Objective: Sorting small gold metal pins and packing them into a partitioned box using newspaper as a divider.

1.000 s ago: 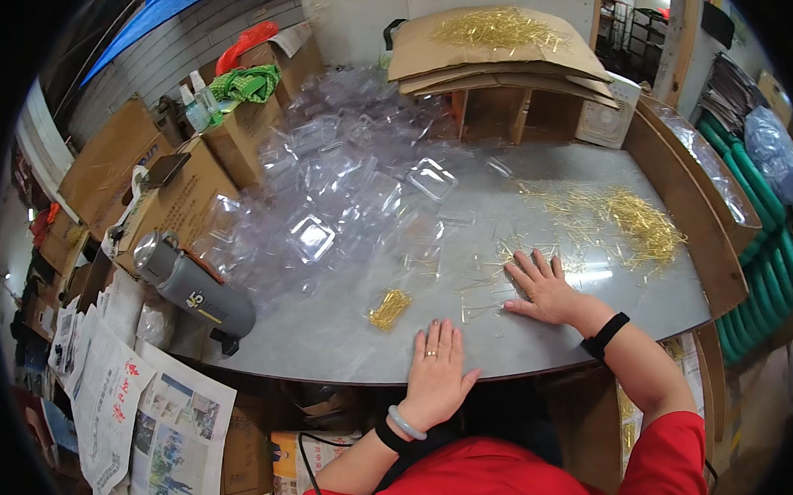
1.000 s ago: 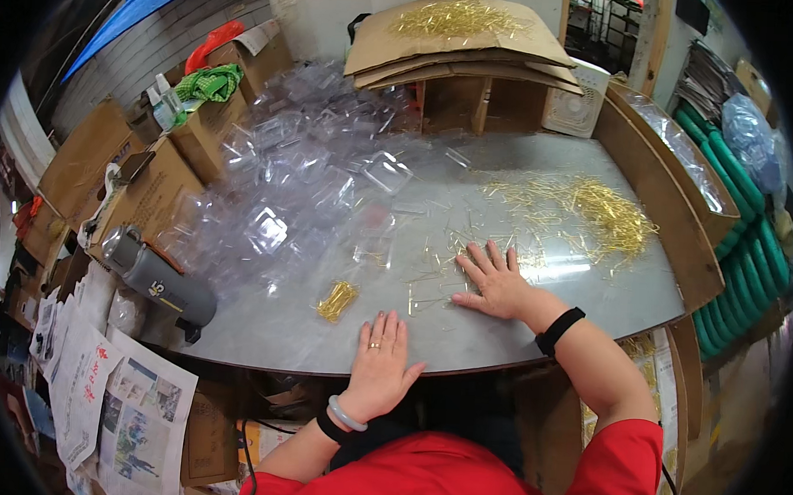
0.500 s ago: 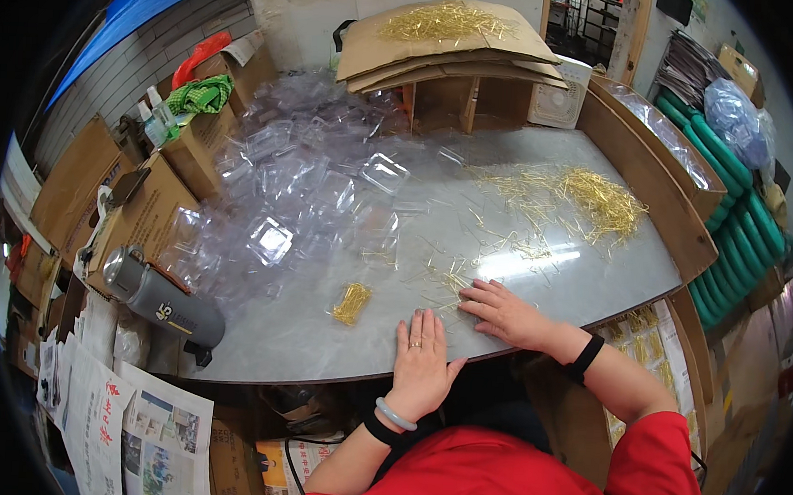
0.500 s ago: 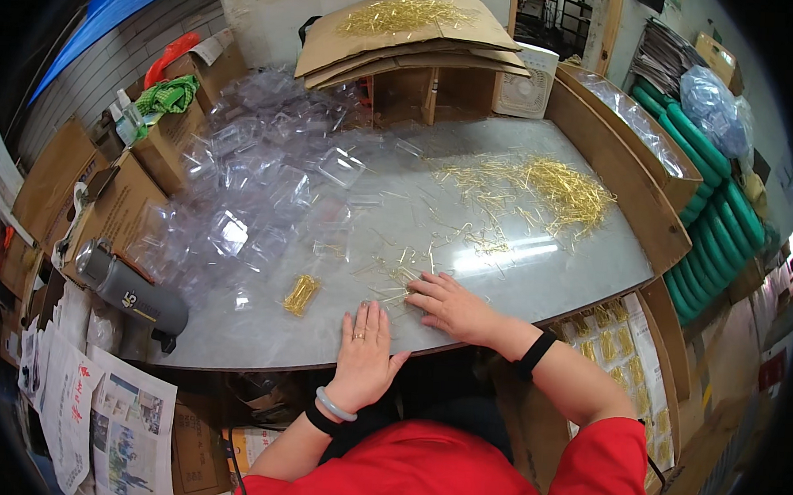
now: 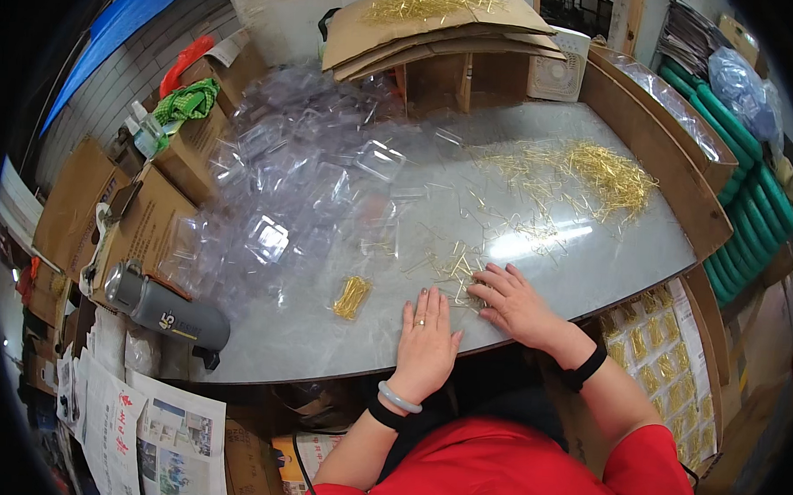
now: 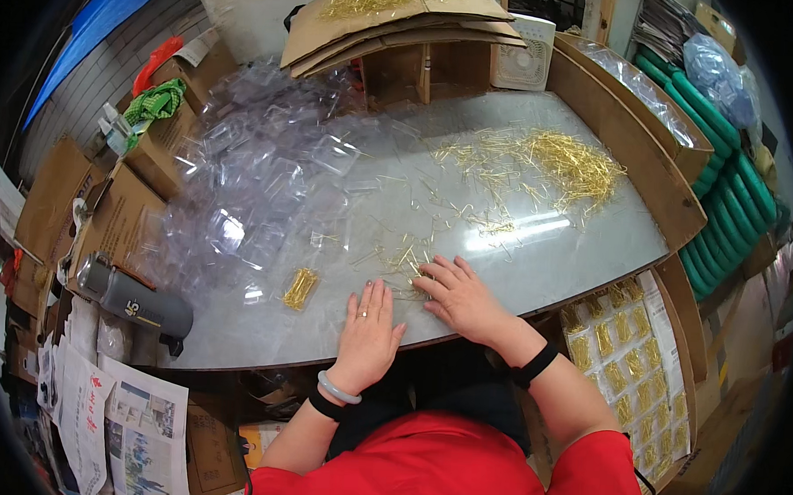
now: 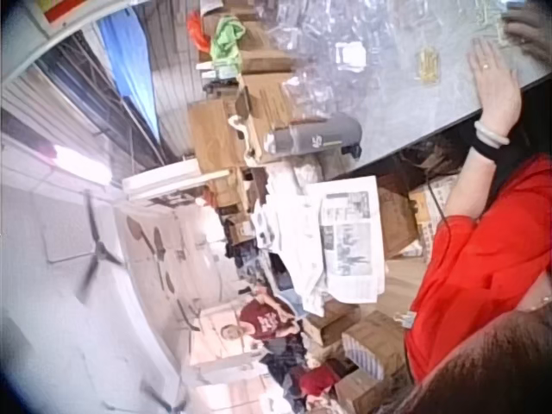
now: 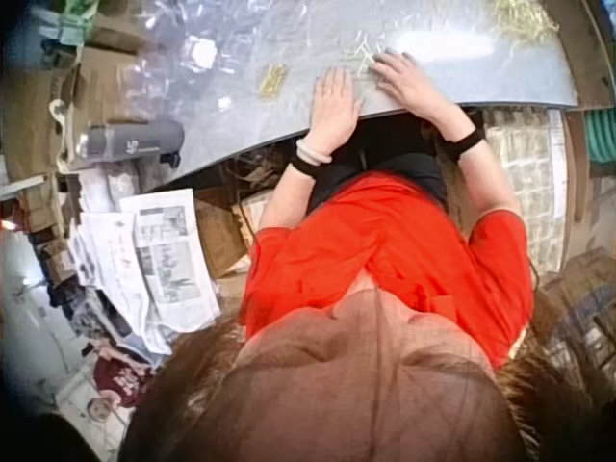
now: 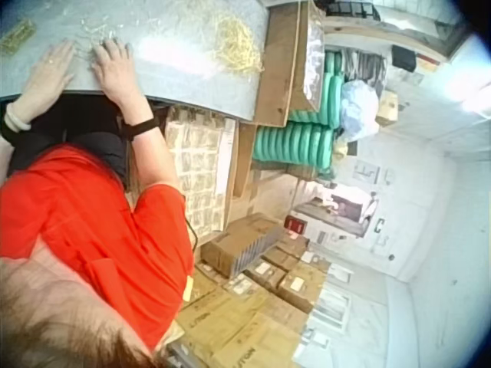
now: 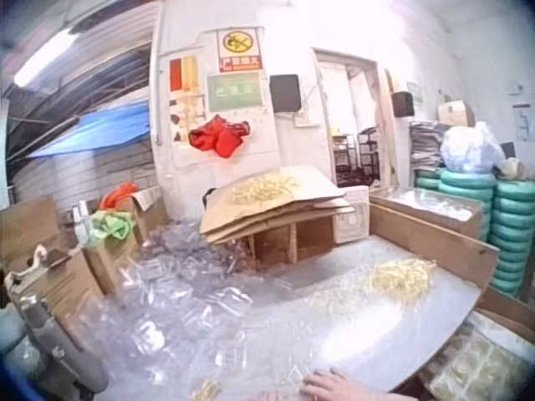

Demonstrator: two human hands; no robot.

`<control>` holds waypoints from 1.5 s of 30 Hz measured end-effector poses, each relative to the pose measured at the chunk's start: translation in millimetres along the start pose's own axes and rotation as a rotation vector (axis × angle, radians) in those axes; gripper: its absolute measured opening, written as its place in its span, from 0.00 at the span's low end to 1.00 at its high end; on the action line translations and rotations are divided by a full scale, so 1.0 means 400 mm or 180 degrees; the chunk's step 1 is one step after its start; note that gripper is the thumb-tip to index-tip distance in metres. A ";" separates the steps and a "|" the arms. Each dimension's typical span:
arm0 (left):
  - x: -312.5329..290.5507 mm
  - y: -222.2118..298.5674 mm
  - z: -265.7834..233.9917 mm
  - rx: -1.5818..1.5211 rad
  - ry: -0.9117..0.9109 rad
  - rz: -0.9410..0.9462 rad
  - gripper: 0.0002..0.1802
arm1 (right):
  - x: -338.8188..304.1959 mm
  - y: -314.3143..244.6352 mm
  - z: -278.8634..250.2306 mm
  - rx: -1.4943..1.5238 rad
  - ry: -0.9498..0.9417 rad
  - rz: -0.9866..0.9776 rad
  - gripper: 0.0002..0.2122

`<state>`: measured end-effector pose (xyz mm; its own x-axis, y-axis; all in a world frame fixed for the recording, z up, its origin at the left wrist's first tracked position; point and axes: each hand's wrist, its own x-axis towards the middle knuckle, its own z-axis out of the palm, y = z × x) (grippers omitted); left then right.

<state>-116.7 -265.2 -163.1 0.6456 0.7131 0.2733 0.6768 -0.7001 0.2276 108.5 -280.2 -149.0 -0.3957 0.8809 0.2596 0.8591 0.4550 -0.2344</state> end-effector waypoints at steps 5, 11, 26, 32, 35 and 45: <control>0.010 0.003 -0.009 -0.0693 -0.0042 0.0225 0.31 | -0.010 0.004 -0.027 0.0594 0.0040 -0.0119 0.20; 0.017 -0.003 -0.037 -0.0834 0.0352 -0.0177 0.28 | -0.046 -0.087 -0.004 0.0107 0.0505 0.0991 0.25; 0.020 -0.021 -0.036 -0.1102 0.0419 -0.0145 0.33 | -0.010 -0.093 -0.015 0.0336 0.0651 0.0597 0.19; 0.024 -0.022 -0.029 -0.1148 0.0213 -0.0132 0.37 | -0.004 -0.046 0.026 0.0095 0.0528 0.0772 0.19; 0.018 -0.029 -0.029 -0.0995 0.0200 -0.0076 0.38 | 0.001 -0.061 0.022 0.0223 0.0502 0.0449 0.20; 0.025 -0.021 -0.038 -0.1106 0.0094 -0.0196 0.43 | -0.004 -0.040 -0.002 0.0339 0.0799 0.0001 0.21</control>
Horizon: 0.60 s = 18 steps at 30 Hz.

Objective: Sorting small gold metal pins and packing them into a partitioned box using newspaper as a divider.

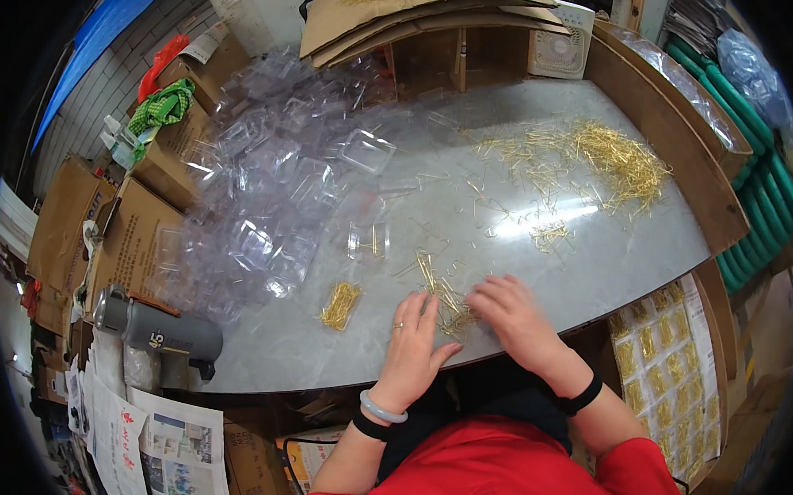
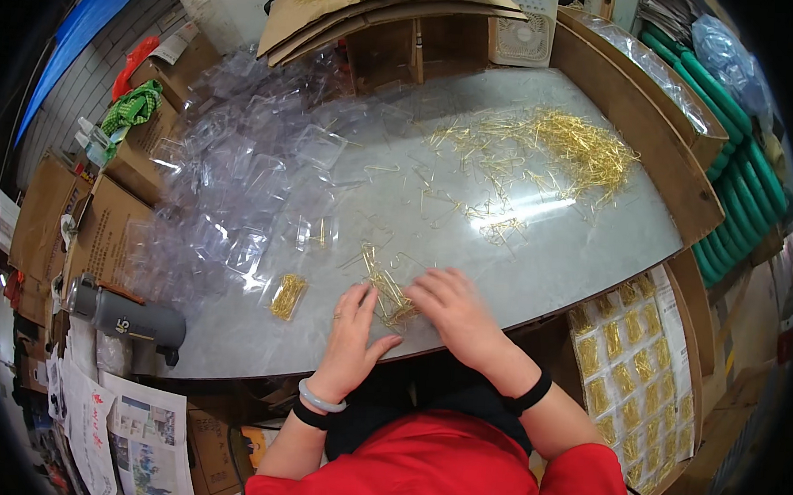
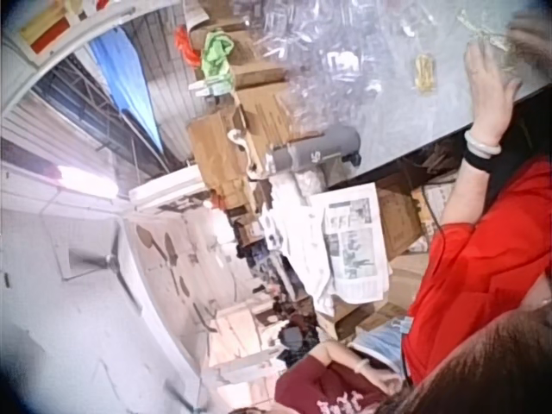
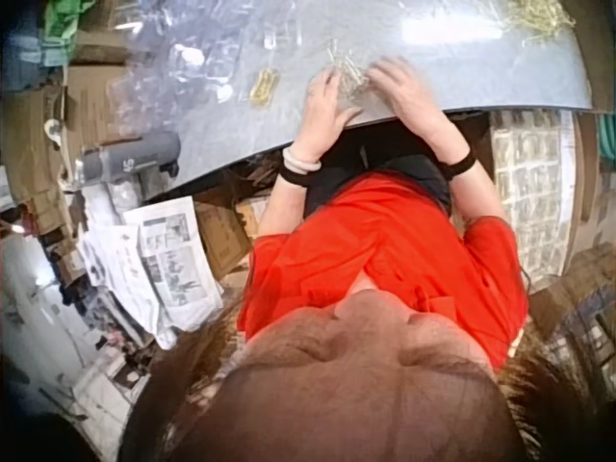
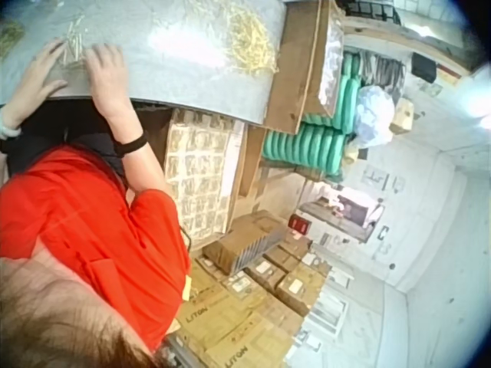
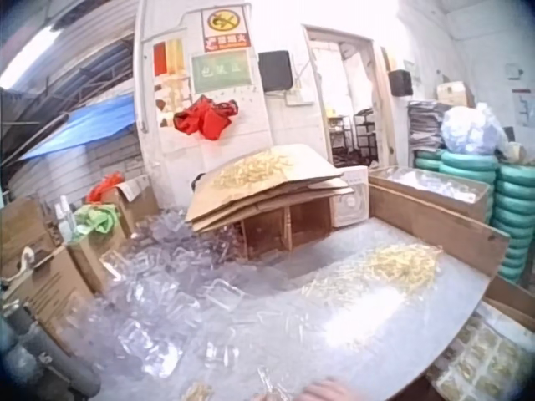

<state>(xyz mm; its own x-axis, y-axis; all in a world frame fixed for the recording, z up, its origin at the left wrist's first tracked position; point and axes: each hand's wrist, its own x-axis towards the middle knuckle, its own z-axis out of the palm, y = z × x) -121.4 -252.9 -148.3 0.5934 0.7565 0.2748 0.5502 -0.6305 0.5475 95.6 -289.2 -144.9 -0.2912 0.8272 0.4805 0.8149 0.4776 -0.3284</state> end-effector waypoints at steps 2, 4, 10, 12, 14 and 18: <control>-0.001 -0.001 -0.002 -0.0025 0.0071 -0.0141 0.44 | -0.011 -0.027 -0.026 -0.0059 0.0048 0.0486 0.20; 0.001 -0.005 0.003 0.0007 0.0034 -0.0024 0.45 | -0.022 -0.037 -0.035 -0.0140 0.0102 0.1027 0.20; 0.032 0.011 0.012 0.0338 -0.0417 0.0458 0.39 | -0.003 0.002 0.018 -0.0168 0.0066 0.0416 0.14; 0.028 0.012 0.014 0.0302 -0.0403 0.0450 0.38 | -0.002 -0.001 0.016 0.0214 0.0037 0.0367 0.14; 0.030 0.011 0.021 0.0256 -0.0392 0.0439 0.36 | -0.007 0.019 0.014 0.0501 0.0219 0.0592 0.13; 0.016 0.009 0.027 -0.0012 -0.0098 0.0312 0.36 | 0.033 0.033 -0.002 0.0384 0.0283 0.0643 0.14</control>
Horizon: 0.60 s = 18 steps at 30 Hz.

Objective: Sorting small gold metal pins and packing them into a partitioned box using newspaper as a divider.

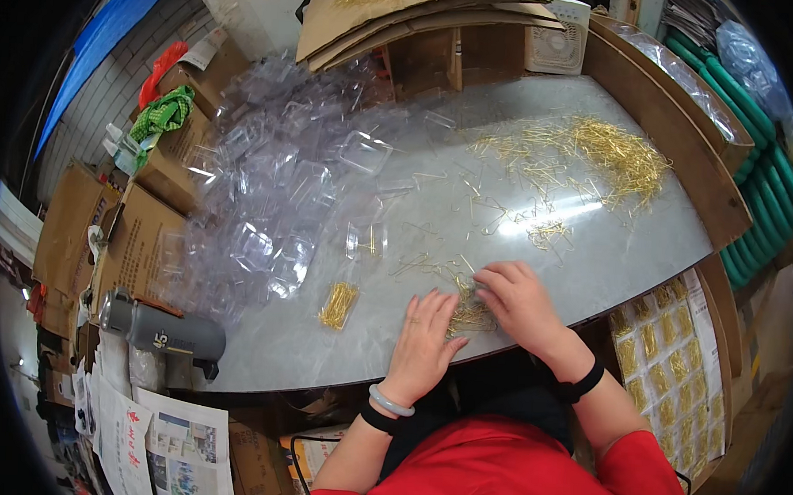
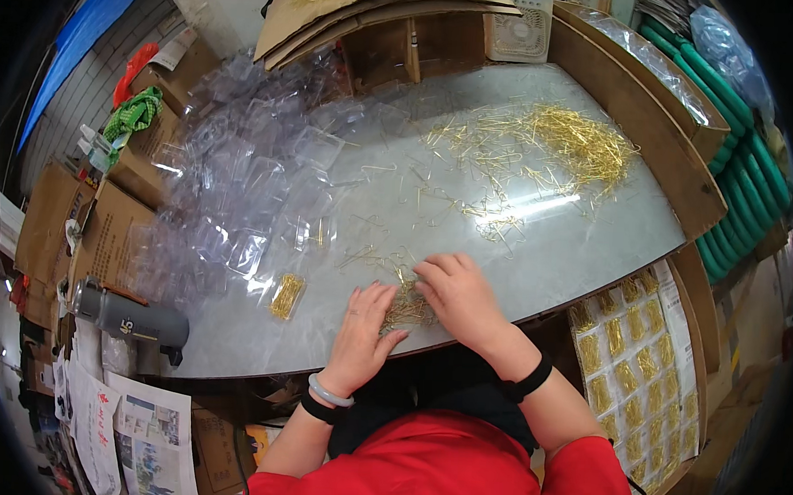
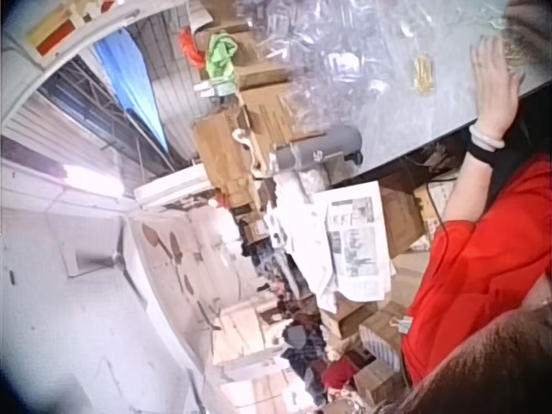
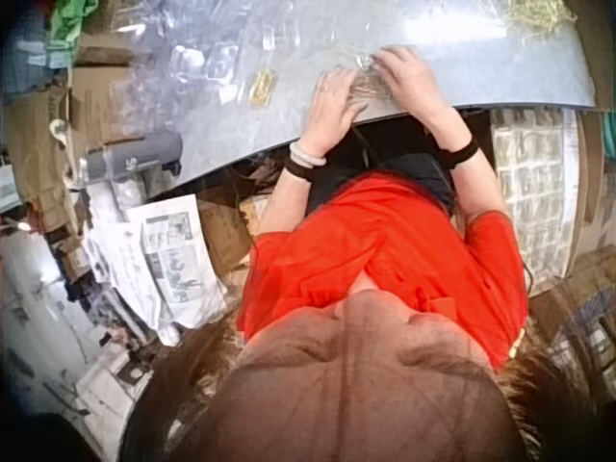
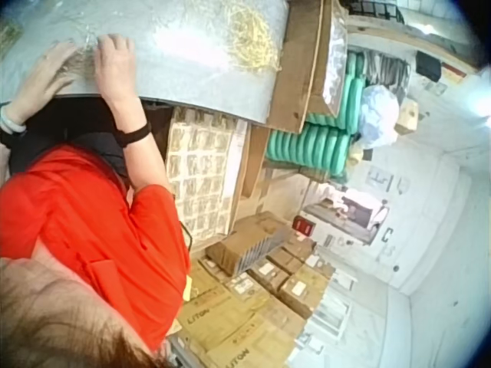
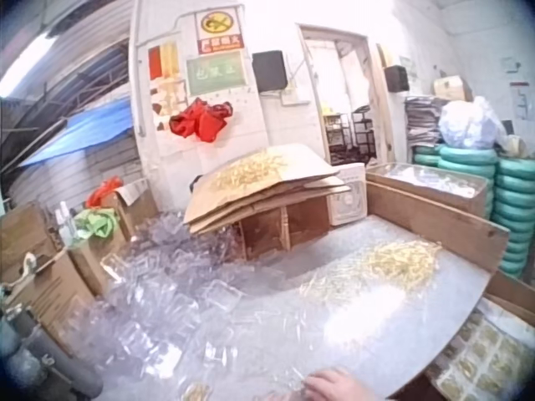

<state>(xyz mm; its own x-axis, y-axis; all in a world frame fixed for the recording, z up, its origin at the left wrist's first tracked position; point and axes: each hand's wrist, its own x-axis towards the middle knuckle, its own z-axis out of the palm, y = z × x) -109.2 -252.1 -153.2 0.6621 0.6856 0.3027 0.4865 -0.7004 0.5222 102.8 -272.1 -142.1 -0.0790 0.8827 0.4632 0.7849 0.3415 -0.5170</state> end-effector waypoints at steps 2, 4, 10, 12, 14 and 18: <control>0.001 -0.002 0.001 -0.0305 0.0122 -0.0160 0.37 | 0.015 -0.034 -0.017 -0.0269 -0.0158 -0.0145 0.17; -0.004 -0.009 0.005 0.0183 0.0290 -0.0050 0.39 | 0.016 -0.044 -0.022 -0.0530 -0.0341 -0.0307 0.19; 0.009 0.033 0.001 0.0668 0.0148 -0.0166 0.37 | 0.022 -0.035 0.009 -0.0842 -0.0124 0.0449 0.23; 0.014 0.029 0.004 0.0689 0.0150 -0.0121 0.36 | 0.056 -0.039 0.011 -0.0887 -0.0116 0.0479 0.20; 0.011 0.021 0.001 0.0734 0.0176 -0.0110 0.35 | 0.073 -0.037 0.025 -0.0827 -0.0513 0.0344 0.13; 0.000 0.009 0.012 0.0229 0.0250 -0.0305 0.35 | 0.062 -0.005 0.020 -0.0596 -0.0869 0.0017 0.10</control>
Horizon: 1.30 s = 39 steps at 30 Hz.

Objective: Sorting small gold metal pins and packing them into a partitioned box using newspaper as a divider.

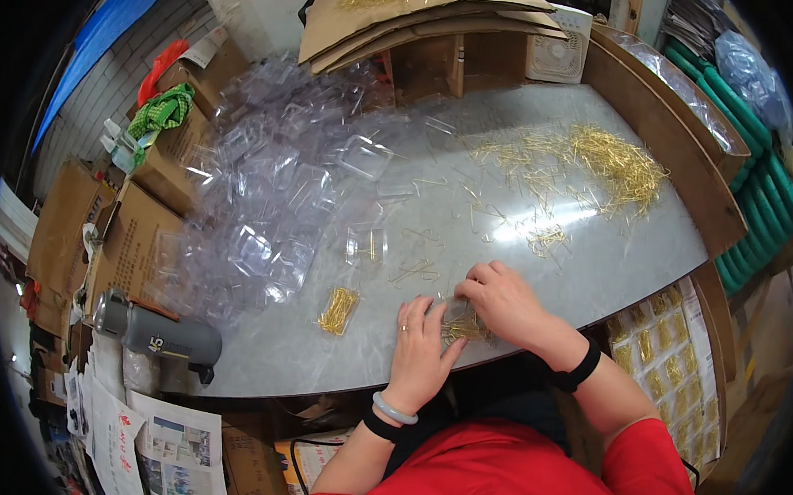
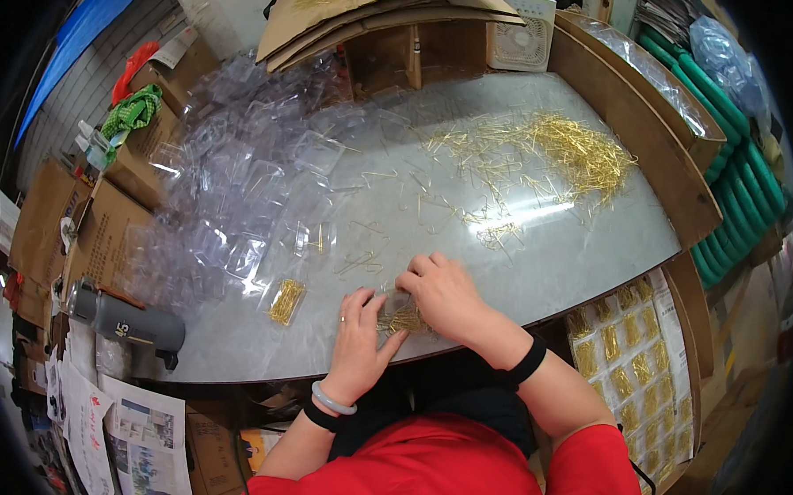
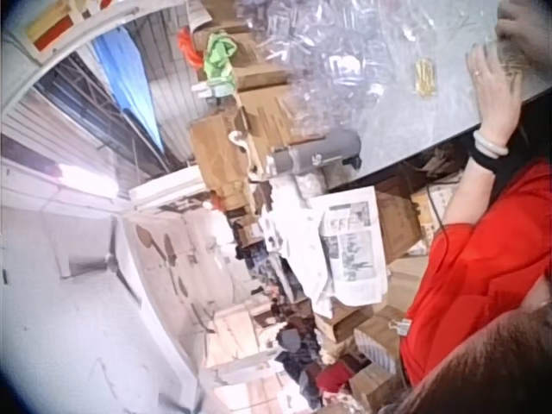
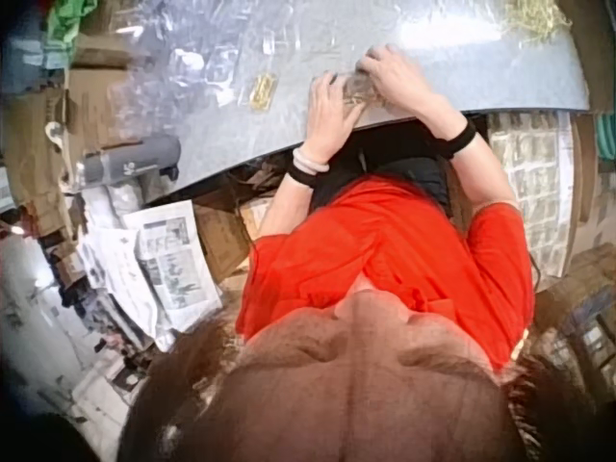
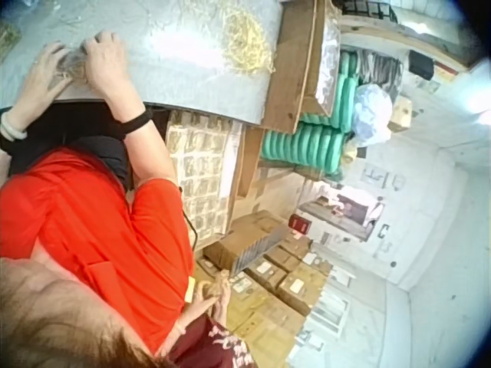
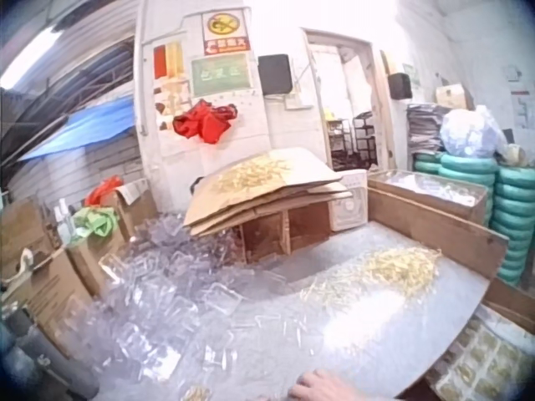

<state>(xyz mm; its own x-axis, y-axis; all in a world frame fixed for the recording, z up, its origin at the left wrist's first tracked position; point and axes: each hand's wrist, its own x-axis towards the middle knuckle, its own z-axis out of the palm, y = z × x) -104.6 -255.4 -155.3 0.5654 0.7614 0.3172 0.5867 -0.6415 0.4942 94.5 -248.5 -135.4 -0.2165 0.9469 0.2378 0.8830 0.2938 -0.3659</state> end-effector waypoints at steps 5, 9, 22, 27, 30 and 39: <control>-0.004 -0.017 0.009 -0.0014 0.0109 0.0079 0.43 | -0.043 0.018 -0.039 0.0787 0.0130 -0.0493 0.15; 0.005 -0.018 -0.012 0.0144 -0.0266 0.0245 0.46 | -0.103 -0.014 -0.080 0.0180 0.0016 -0.0557 0.20; 0.035 0.010 0.016 0.0081 -0.0579 0.0489 0.31 | -0.131 -0.054 0.061 0.0821 0.0938 0.0233 0.19; 0.025 -0.008 -0.014 -0.0064 -0.0605 0.0112 0.32 | -0.068 -0.022 0.014 0.0616 0.0500 -0.0362 0.32; 0.007 -0.024 -0.020 0.0055 -0.0514 0.0270 0.34 | -0.044 0.033 -0.006 0.0426 0.0180 -0.0877 0.30; 0.015 -0.017 0.011 0.0152 -0.0529 0.0403 0.33 | -0.092 -0.057 0.097 0.0888 0.0958 0.0158 0.20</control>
<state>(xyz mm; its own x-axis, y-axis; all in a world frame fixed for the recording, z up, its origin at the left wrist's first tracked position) -102.6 -246.9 -160.3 0.7218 0.6512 0.2345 0.5295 -0.7377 0.4188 66.3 -284.9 -170.9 -0.0084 0.8924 0.4511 0.7338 0.3120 -0.6035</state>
